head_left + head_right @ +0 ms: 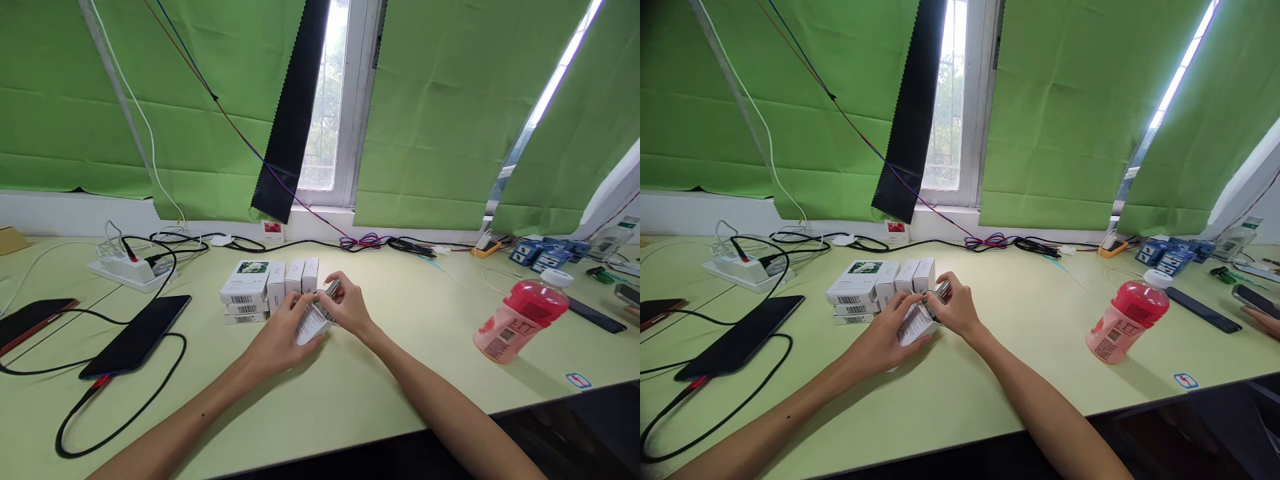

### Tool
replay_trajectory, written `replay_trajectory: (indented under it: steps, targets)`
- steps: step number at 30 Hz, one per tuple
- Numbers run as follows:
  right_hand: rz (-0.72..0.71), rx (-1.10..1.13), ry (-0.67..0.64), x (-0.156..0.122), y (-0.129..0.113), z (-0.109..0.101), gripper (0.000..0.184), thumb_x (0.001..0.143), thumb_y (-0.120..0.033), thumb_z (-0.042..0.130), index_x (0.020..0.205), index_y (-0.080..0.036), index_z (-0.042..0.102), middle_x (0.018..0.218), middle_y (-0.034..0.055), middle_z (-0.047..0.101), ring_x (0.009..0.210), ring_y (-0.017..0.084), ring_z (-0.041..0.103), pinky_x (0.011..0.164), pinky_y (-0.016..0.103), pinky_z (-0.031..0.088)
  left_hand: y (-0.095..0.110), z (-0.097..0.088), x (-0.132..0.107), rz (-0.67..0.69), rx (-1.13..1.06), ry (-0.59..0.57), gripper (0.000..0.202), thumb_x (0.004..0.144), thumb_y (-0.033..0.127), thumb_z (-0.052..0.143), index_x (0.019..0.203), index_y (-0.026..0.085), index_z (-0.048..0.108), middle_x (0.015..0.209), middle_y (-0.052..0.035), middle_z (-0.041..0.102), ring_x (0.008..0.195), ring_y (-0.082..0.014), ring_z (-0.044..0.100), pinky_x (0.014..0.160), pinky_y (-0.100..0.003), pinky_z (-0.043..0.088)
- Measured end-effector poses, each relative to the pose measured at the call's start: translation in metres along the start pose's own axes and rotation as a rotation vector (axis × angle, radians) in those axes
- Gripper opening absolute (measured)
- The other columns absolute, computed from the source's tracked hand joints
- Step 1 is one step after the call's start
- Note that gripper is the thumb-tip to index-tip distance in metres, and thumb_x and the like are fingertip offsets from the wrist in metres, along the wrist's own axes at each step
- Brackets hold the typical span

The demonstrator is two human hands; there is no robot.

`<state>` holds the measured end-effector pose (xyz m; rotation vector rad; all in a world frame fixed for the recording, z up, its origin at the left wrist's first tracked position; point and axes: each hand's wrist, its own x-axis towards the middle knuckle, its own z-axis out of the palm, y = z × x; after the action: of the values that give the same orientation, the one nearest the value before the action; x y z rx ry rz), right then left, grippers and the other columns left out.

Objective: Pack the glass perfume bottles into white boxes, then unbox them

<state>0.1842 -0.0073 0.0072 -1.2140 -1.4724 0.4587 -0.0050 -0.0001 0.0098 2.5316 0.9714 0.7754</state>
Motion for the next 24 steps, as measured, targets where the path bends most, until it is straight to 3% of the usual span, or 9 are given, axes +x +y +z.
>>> replay_trajectory:
  steps: [24]
  targets:
    - [0.012,-0.018,-0.016,0.001,-0.0004,0.0002,0.021,0.079,-0.037,0.064,0.09,-0.022,0.053,0.052,-0.0095,0.045,0.048,0.011,0.043,0.048,0.022,0.033,-0.0009,-0.0001,0.0003,0.01,0.026,0.003,0.059,0.087,0.04,0.068,0.139,0.03,0.043,0.124,-0.0089,0.052,0.098,-0.0252,0.062,0.073,-0.035,0.054]
